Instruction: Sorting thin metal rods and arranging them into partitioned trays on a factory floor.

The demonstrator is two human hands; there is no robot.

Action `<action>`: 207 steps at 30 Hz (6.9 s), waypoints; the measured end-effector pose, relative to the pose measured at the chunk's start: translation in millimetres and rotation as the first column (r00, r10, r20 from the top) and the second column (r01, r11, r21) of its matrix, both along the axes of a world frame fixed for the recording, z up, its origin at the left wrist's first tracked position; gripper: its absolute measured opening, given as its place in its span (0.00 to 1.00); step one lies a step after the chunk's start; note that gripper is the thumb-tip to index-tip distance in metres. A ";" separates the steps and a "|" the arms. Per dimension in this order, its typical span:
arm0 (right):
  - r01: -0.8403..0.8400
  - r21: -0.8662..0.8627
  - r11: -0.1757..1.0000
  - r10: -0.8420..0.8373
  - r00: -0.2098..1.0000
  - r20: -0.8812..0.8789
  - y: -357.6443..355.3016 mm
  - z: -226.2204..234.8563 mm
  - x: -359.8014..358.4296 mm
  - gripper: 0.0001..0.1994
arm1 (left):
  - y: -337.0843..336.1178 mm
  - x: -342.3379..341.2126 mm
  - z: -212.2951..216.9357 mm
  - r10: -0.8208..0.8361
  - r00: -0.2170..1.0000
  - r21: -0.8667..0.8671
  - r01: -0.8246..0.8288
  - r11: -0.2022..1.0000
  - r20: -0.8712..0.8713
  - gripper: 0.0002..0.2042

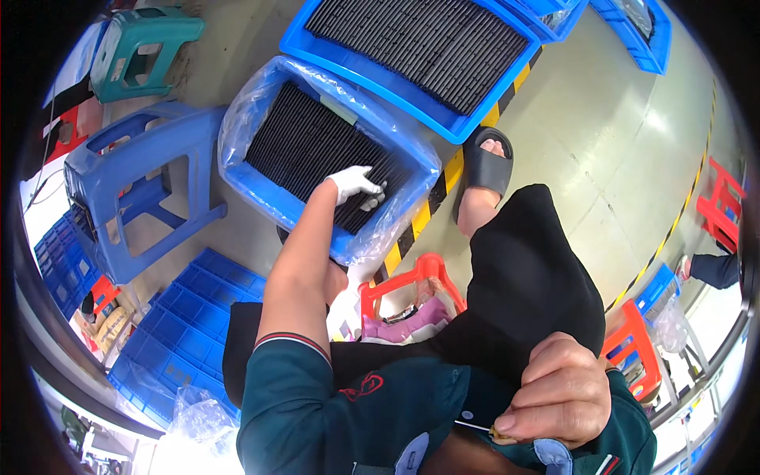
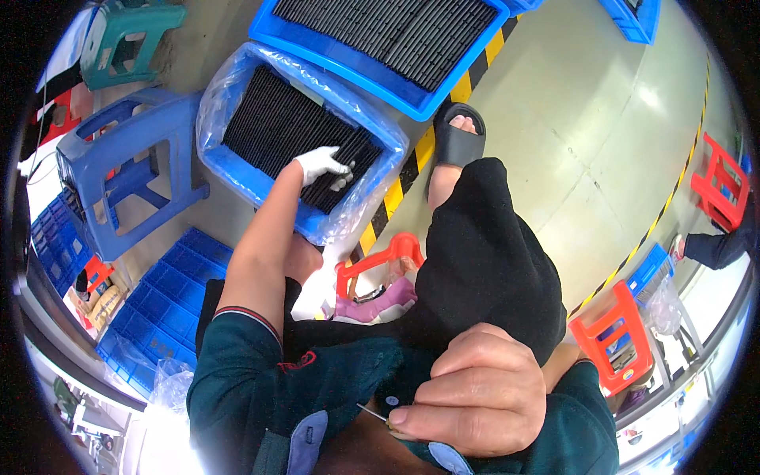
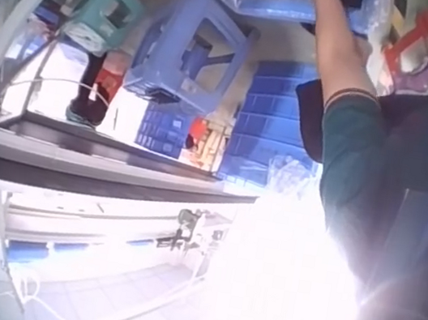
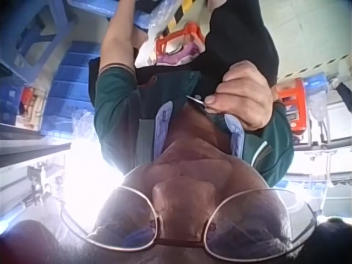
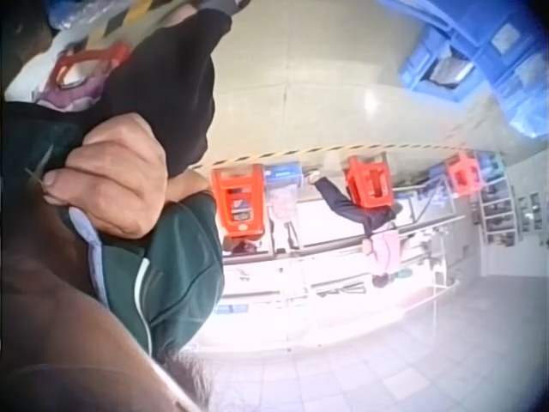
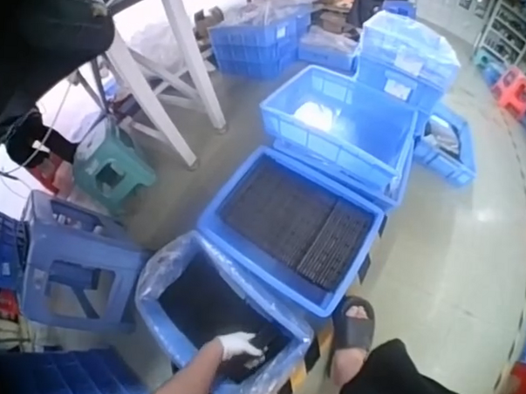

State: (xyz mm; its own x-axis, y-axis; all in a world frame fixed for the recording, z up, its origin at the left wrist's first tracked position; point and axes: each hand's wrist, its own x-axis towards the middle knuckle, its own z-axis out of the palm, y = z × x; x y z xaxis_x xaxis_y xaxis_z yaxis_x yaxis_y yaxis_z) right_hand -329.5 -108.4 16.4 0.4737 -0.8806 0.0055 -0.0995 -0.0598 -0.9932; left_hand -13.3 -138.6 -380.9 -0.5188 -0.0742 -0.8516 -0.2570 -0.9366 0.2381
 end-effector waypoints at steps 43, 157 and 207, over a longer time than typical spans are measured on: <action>0.207 0.496 0.843 -0.506 0.616 0.604 56.8 -11.0 199.4 0.05 | 113.0 -11.5 397.8 0.592 -0.408 0.307 -0.913 -0.268 -0.695 0.04; -0.118 -0.003 0.993 0.117 0.977 0.177 -34.9 7.1 229.8 0.07 | 147.9 -3.4 377.5 0.724 0.366 -0.082 -0.915 0.395 -0.584 0.21; -0.162 -0.661 0.733 0.108 0.987 -0.122 8.2 19.0 226.2 0.04 | 143.3 22.6 380.8 0.841 0.216 -0.269 -0.959 0.088 -0.495 0.11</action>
